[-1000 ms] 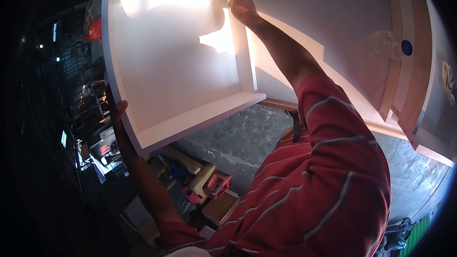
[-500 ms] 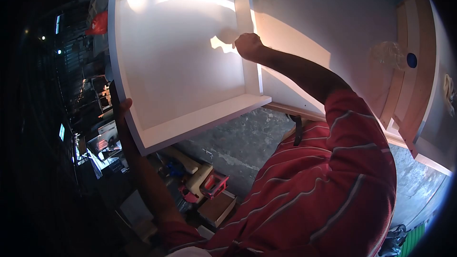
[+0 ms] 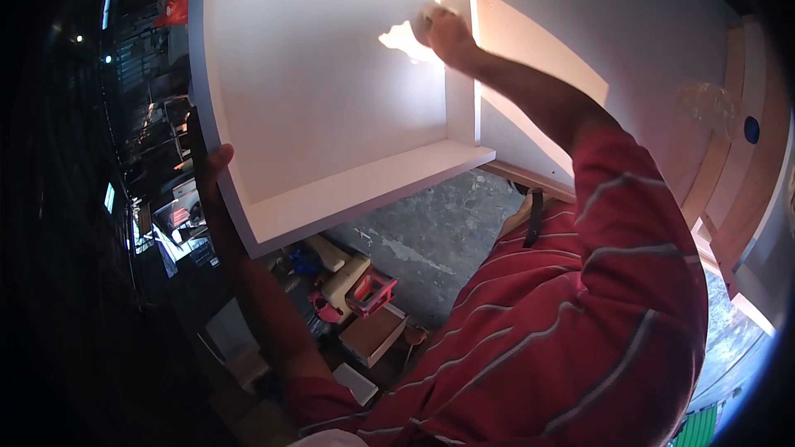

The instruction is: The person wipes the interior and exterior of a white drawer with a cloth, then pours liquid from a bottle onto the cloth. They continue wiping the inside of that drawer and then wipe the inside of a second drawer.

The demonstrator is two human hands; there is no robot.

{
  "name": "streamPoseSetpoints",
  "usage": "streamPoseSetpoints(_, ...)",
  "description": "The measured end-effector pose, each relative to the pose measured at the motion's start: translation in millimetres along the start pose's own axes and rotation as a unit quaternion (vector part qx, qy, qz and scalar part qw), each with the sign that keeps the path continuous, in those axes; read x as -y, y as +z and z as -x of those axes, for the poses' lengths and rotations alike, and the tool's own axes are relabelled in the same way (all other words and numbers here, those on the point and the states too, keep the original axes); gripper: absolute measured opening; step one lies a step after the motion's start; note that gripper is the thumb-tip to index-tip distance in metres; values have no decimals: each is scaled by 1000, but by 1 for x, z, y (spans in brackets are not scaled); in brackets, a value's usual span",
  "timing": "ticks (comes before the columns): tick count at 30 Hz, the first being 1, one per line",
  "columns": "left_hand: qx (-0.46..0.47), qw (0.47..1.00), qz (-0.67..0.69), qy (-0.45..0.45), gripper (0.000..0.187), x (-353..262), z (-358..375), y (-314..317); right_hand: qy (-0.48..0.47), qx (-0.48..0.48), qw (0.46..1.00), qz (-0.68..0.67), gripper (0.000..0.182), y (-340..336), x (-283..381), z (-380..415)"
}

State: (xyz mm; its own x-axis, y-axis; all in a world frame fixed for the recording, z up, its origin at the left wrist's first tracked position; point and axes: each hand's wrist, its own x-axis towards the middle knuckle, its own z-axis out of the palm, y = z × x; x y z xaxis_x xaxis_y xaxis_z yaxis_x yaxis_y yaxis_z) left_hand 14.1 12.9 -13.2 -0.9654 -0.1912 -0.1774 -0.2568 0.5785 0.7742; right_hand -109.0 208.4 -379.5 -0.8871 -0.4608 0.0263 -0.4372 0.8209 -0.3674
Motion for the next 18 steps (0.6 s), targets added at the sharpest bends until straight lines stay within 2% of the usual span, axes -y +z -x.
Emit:
streamPoseSetpoints(1,-1,1000,3,-2,72,-1,1,0,-33,54,998,25,24,-13,17,32)
streamPoseSetpoints(2,-2,1000,7,-5,71,-2,2,0,-61,49,996,-53,24,0,25,57)
streamPoseSetpoints(3,-3,1000,12,-15,71,-1,3,-1,-84,128,978,-139,25,-8,34,79)
streamPoseSetpoints(4,-5,999,22,-30,71,-1,5,-1,-138,220,951,-167,27,-9,39,89)
streamPoseSetpoints(6,-23,995,49,-86,70,-3,9,0,-77,302,884,-349,21,-26,43,95)
streamPoseSetpoints(7,-41,989,69,-124,69,-6,10,2,-43,132,914,-382,21,-15,48,84)
streamPoseSetpoints(8,-72,976,90,-183,69,-11,13,6,-7,-41,916,-400,22,-5,52,67)
streamPoseSetpoints(10,-58,978,92,-180,70,-7,12,0,124,-164,860,-466,24,-44,50,25)
streamPoseSetpoints(12,-41,979,92,-175,71,1,13,-5,75,-283,914,-281,29,-8,57,-44)
streamPoseSetpoints(14,-58,979,81,-178,73,2,11,-10,228,-272,820,-449,31,-57,92,-70)
streamPoseSetpoints(16,-72,982,57,-165,73,-2,14,-5,200,-297,766,-534,34,-92,128,-71)
streamPoseSetpoints(18,-93,983,40,-151,72,-7,19,2,-37,-434,790,-432,28,-88,179,-74)
